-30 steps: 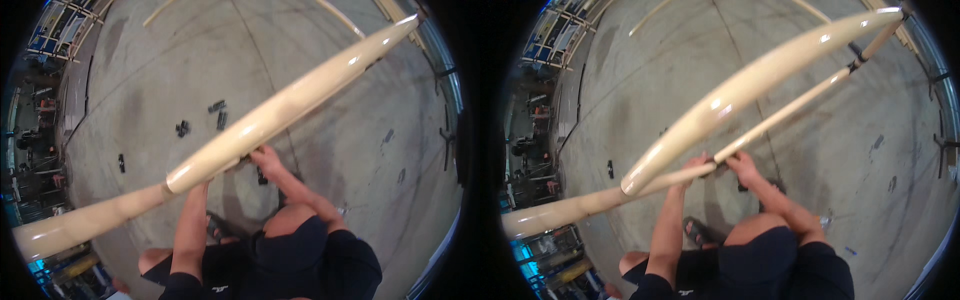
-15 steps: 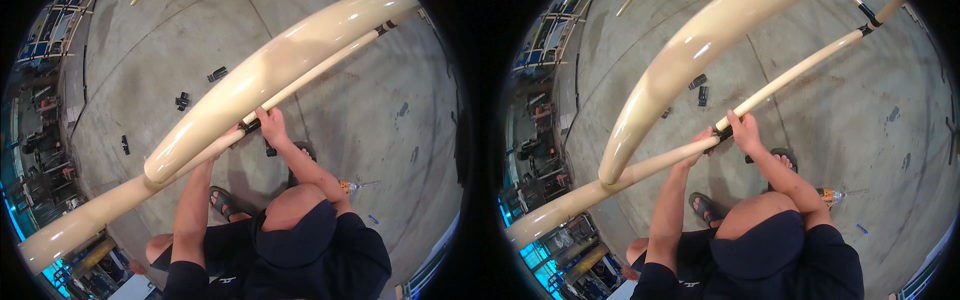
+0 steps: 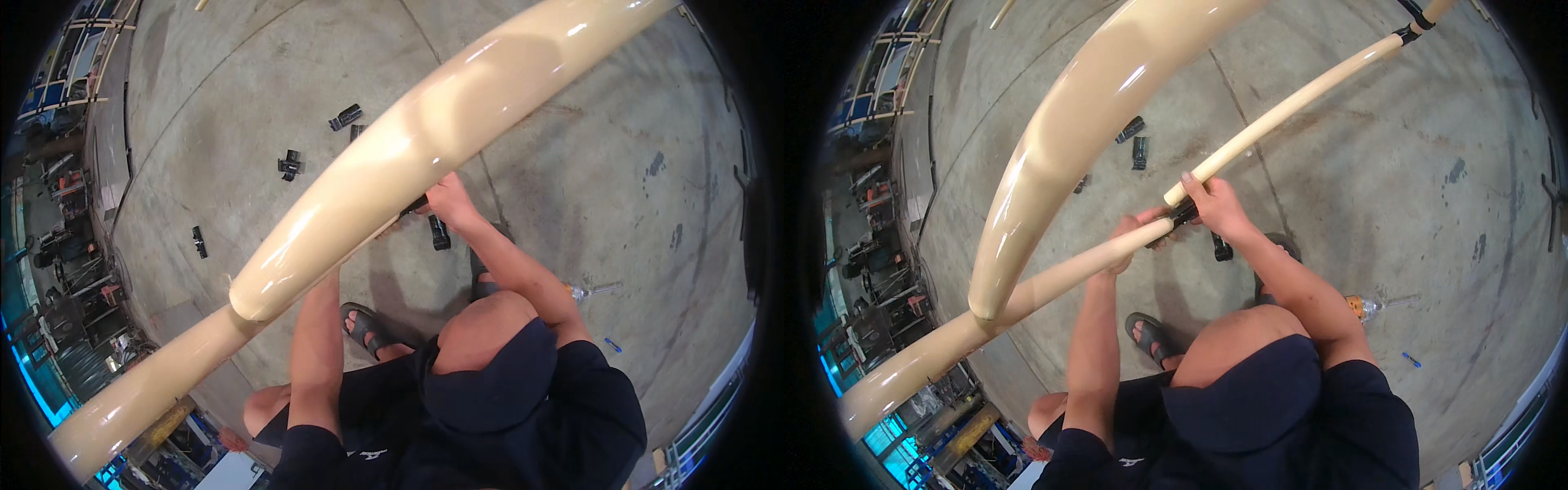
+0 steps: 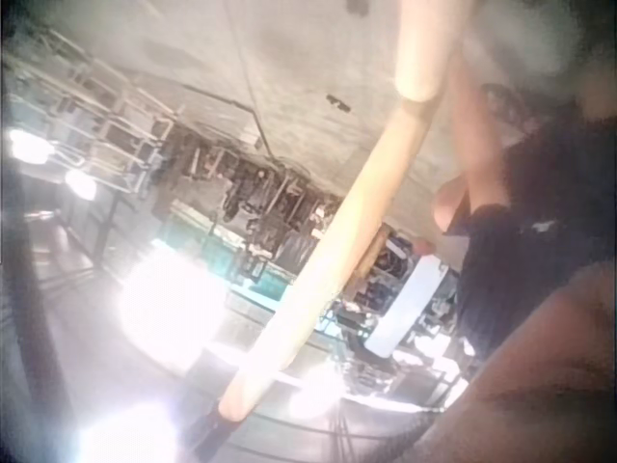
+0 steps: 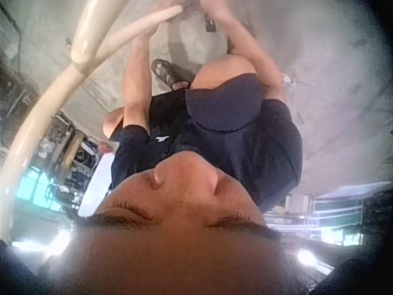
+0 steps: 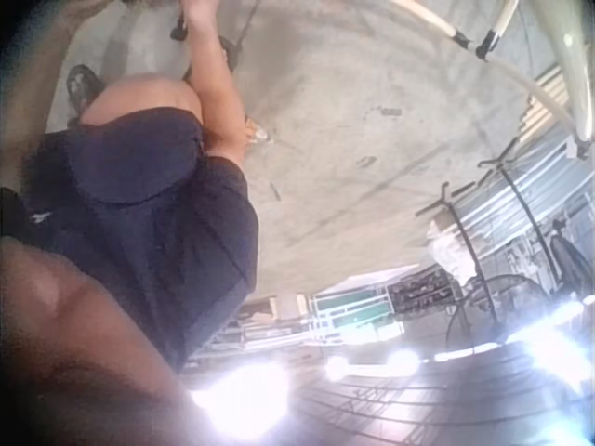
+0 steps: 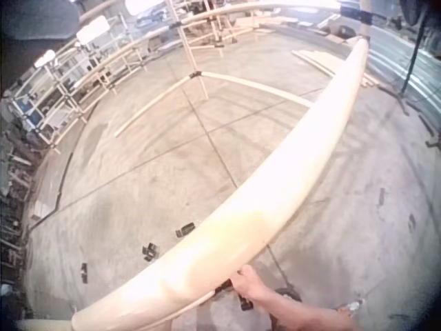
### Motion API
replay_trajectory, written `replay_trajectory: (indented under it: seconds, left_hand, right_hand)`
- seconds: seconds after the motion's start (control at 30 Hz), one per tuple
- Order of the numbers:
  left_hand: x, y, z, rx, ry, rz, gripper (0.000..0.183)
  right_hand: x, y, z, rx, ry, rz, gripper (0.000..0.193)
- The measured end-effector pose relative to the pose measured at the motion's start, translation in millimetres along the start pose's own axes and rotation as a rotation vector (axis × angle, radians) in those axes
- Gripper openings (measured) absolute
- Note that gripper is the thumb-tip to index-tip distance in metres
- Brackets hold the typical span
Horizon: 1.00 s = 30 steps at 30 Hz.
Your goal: The person connects wooden poles using plastic joints, securing them with an electric drill, and picks up additional joints from the floor.
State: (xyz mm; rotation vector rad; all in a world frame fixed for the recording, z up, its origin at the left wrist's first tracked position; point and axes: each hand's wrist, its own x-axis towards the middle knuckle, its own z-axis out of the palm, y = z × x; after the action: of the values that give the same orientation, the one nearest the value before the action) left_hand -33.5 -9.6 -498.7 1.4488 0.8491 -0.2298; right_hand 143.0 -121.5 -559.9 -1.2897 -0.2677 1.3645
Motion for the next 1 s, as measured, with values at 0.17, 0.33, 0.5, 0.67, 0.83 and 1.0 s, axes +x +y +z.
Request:
replay_trajectory:
  seconds: [0.17, 0.33, 0.5, 0.67, 0.83, 1.0]
  left_hand:
    - [-15.6, -2.9, 8.0, -0.051, 0.125, 0.034, 0.051]
    - [4.6, -28.8, -7.4, -0.278, 0.12, -0.063, 0.076]
    - [5.6, -52.0, 20.4, -0.148, 0.296, -0.043, 0.082]
    - [-5.4, -34.7, 21.9, -0.252, 0.364, -0.006, 0.08]
    - [-50.2, 62.0, -4.1, -0.812, 0.467, 0.18, 0.069]
    - [-107.2, 126.3, 14.8, -0.398, 0.603, 1.152, 0.072]
  right_hand:
    - [13.6, 14.9, 5.9, -0.07, 0.1, -0.195, 0.053]
    - [-0.3, -3.6, 12.2, 0.095, 0.046, 0.137, 0.059]
    - [18.3, -1.8, 5.8, 0.009, -0.037, 0.024, 0.057]
    - [-9.8, -11.9, 19.4, -0.022, -0.073, 0.209, 0.054]
    - [-24.6, 11.0, 3.4, 0.197, -0.176, 0.097, 0.037]
    - [-18.1, 22.9, 1.5, 0.277, -0.346, 0.306, 0.053]
